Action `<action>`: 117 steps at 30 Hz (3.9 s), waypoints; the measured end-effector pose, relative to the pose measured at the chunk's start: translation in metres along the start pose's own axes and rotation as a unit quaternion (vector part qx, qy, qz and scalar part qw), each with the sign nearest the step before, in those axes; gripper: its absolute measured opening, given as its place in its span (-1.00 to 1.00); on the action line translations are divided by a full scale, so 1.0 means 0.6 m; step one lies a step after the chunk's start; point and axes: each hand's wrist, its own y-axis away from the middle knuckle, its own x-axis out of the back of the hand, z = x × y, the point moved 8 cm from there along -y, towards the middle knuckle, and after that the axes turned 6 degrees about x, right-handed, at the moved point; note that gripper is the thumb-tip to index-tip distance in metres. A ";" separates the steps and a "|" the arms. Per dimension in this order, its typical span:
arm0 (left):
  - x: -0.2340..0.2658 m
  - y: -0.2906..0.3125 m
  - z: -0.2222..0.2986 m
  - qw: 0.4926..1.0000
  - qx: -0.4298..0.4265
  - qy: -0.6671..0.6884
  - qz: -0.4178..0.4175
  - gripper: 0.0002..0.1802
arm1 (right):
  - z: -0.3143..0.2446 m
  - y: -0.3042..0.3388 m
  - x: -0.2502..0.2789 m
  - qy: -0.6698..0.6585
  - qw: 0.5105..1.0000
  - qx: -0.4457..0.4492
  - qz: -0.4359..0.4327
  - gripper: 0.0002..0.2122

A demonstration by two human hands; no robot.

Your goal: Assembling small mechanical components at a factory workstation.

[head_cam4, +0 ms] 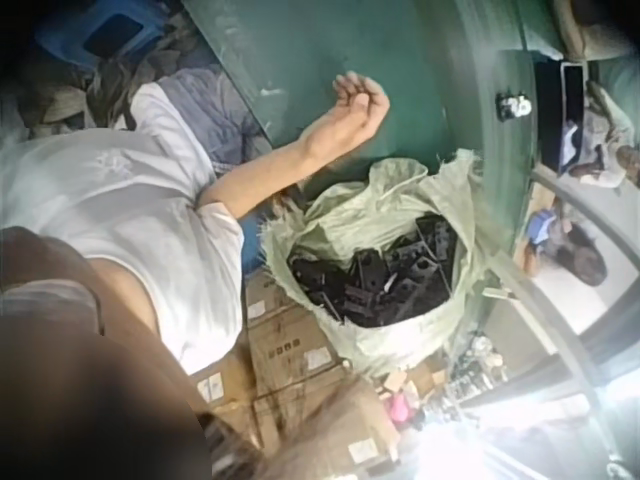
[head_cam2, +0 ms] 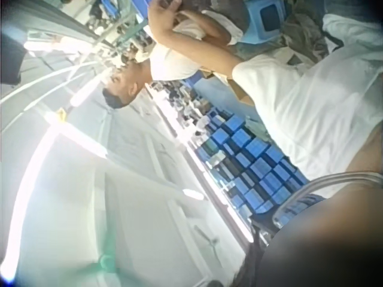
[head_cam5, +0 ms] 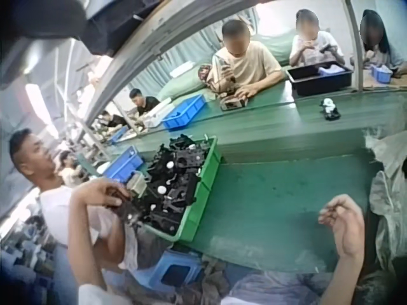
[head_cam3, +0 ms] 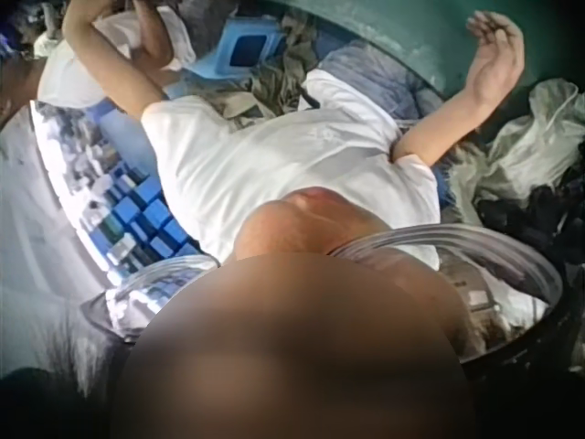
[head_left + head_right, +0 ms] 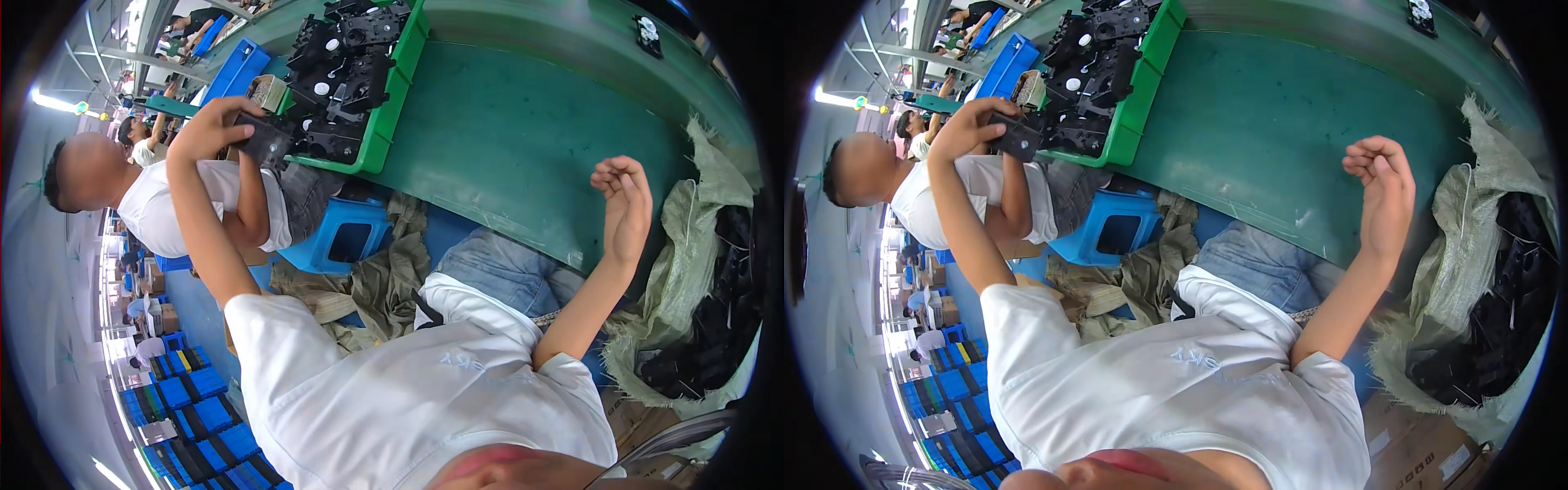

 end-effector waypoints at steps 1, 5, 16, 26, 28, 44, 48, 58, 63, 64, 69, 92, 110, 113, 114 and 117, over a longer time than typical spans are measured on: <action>-0.004 -0.022 -0.023 0.999 0.027 0.026 -0.037 -0.67 | 0.002 0.002 -0.008 0.003 1.000 0.000 -0.016 -0.76; -0.021 -0.126 -0.081 0.996 0.012 0.019 -0.090 -0.63 | 0.006 0.009 -0.033 0.018 0.999 -0.015 -0.026 -0.77; -0.057 -0.167 -0.040 0.998 0.055 0.004 -0.030 -0.43 | -0.004 0.012 -0.012 0.056 0.998 -0.025 0.007 -0.83; -0.097 -0.272 0.362 0.947 -0.175 0.251 0.098 -0.60 | -0.013 0.010 -0.014 0.027 0.999 -0.035 0.010 -0.86; -0.142 -0.373 0.450 0.922 -0.195 0.322 0.089 -0.60 | -0.028 0.026 -0.021 0.055 0.998 -0.035 0.003 -0.85; -0.407 -0.845 0.665 0.846 -0.169 0.498 -0.092 -0.62 | -0.328 0.207 0.184 0.642 0.658 0.081 0.386 -0.77; -0.382 -0.884 0.635 0.820 -0.156 0.544 -0.084 -0.60 | -0.357 0.147 0.236 0.822 0.439 0.093 0.349 -0.66; -0.363 -0.694 0.703 0.614 -0.239 0.718 -0.225 -0.54 | -0.399 0.048 0.347 0.927 0.271 -0.132 0.224 -0.45; -0.395 -0.469 0.746 0.473 -0.261 0.778 -0.320 -0.47 | -0.426 0.078 0.257 0.805 0.503 0.151 0.275 -0.53; -0.402 -0.420 0.741 0.456 -0.253 0.793 -0.316 -0.46 | -0.416 0.085 0.246 0.716 0.611 0.176 0.288 -0.52; -0.451 -0.197 0.713 0.407 -0.241 0.811 -0.344 -0.44 | -0.322 0.113 0.178 0.224 0.911 0.255 0.233 -0.43; -0.533 -0.071 0.627 0.669 -0.268 0.686 -0.095 -0.46 | -0.175 0.082 -0.002 0.228 0.906 0.348 0.077 -0.81; -0.531 -0.064 0.641 0.721 -0.286 0.630 -0.034 -0.46 | -0.183 0.086 0.001 0.291 0.884 0.358 0.073 -0.79; -0.535 -0.061 0.642 0.757 -0.295 0.584 -0.007 -0.47 | -0.181 0.091 0.007 0.326 0.876 0.345 0.086 -0.79; -0.537 -0.060 0.644 0.759 -0.298 0.579 -0.013 -0.48 | -0.179 0.091 0.011 0.314 0.884 0.336 0.085 -0.79; -0.543 -0.059 0.654 0.763 -0.308 0.568 -0.032 -0.48 | -0.173 0.090 0.023 0.279 0.904 0.313 0.085 -0.81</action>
